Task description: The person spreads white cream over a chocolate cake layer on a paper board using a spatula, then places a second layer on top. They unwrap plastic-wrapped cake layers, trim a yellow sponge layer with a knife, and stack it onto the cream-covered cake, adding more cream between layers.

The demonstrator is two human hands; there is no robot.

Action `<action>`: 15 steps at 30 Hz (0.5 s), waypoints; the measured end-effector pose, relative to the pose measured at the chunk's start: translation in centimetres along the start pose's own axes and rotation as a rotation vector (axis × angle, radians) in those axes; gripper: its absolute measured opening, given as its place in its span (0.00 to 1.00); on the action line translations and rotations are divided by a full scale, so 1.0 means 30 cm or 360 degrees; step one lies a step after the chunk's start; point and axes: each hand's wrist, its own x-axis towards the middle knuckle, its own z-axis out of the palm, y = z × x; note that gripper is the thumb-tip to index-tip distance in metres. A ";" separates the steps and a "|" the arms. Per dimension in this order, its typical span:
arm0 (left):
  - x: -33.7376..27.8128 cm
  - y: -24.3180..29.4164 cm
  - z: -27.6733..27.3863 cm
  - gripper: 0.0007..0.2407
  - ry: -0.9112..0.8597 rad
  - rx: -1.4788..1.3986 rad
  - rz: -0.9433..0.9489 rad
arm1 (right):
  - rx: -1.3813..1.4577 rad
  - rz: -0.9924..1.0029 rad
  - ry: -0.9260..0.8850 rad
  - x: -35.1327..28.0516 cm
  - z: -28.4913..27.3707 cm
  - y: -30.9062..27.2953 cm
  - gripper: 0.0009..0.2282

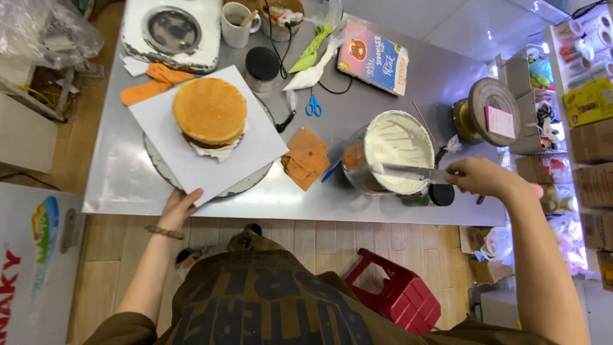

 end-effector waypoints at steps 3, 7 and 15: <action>-0.007 -0.012 0.017 0.39 0.0088 -0.0045 0.0003 | 0.0430 -0.0069 0.0038 0.060 0.011 0.116 0.15; -0.042 -0.019 0.055 0.40 0.0164 -0.0194 0.0064 | 0.0201 -0.0107 0.0429 0.106 0.003 0.161 0.15; -0.038 -0.053 0.092 0.39 0.0343 -0.0217 0.0068 | -0.0416 -0.0322 0.0368 0.325 0.139 -0.013 0.12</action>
